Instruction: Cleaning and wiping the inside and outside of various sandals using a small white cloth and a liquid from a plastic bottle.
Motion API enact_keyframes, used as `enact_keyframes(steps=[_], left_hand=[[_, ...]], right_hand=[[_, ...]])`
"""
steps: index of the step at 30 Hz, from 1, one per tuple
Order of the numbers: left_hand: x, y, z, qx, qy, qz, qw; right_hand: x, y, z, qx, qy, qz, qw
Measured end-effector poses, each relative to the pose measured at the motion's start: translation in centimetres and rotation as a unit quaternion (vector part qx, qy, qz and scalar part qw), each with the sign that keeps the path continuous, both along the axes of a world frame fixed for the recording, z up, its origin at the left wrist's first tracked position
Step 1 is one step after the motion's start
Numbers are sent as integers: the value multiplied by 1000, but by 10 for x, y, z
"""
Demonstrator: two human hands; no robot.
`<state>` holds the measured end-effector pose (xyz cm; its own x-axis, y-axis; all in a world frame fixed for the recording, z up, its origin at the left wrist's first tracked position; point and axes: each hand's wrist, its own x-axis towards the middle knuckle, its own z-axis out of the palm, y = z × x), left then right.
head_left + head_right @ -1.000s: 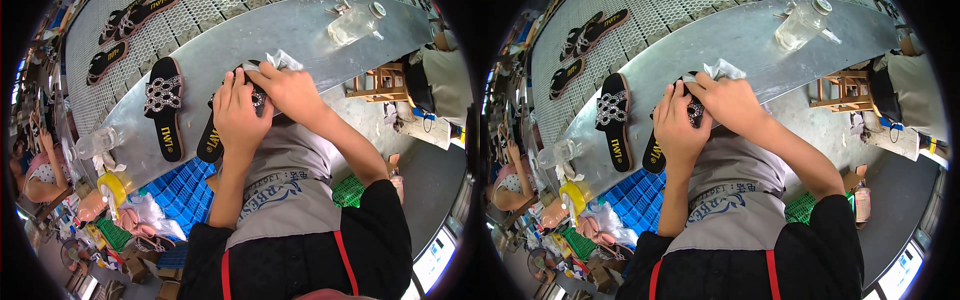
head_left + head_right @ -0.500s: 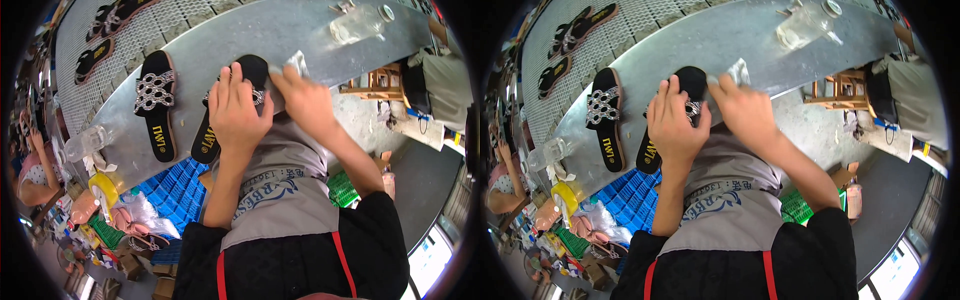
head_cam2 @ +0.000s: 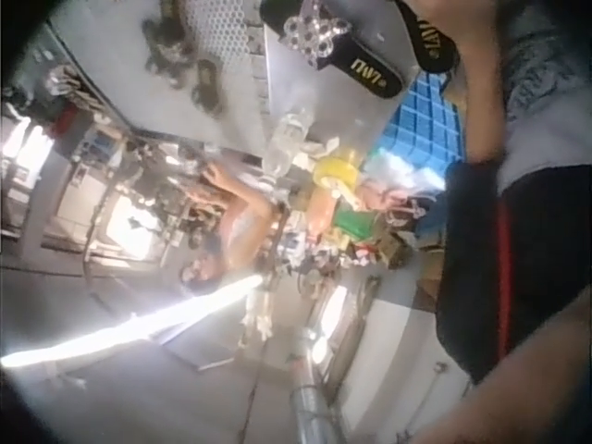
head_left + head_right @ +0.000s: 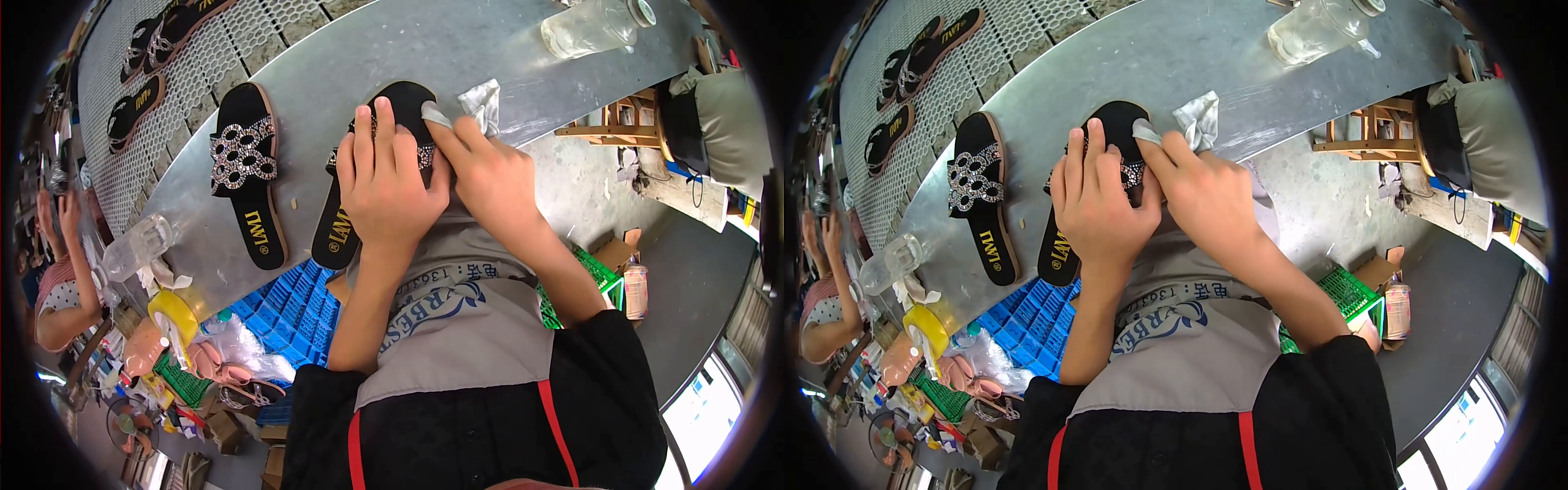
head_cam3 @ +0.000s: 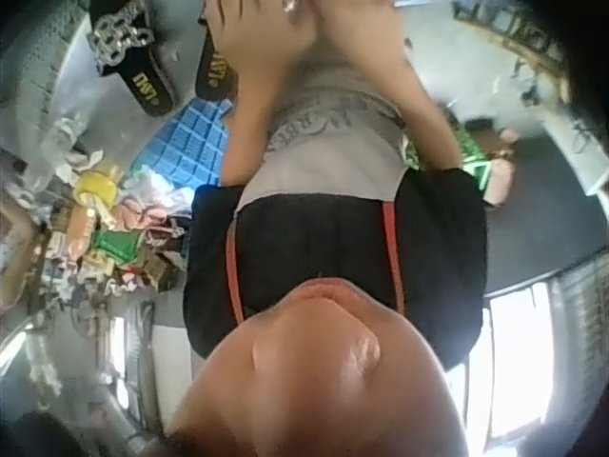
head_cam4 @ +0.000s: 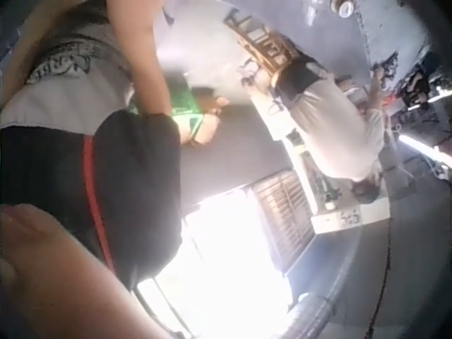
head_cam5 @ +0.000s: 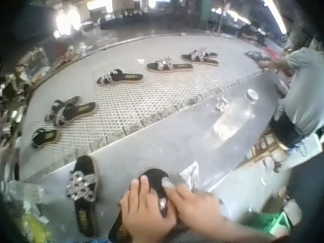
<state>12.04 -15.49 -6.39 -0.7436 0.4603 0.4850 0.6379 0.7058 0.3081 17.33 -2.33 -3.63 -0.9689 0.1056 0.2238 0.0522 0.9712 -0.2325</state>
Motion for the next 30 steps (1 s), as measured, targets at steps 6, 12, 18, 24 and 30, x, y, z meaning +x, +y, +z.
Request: enact_keyframes(steps=[6,12,18,24,30], left_hand=[[2,-4,2,-7,3,1,1000],[1,-3,2,-17,-3,-16,1000],[-1,-2,0,-14,8,-9,1000],[2,-1,0,-13,4,-8,1000],[7,-3,-2,-10,17,-8,1000]], right_hand=[[6,0,3,-12,6,9,1000],[-13,5,5,-1,-12,30,999],[-10,11,6,4,-16,38,999],[-26,12,-2,6,11,64,998],[-21,19,-4,26,19,68,997]])
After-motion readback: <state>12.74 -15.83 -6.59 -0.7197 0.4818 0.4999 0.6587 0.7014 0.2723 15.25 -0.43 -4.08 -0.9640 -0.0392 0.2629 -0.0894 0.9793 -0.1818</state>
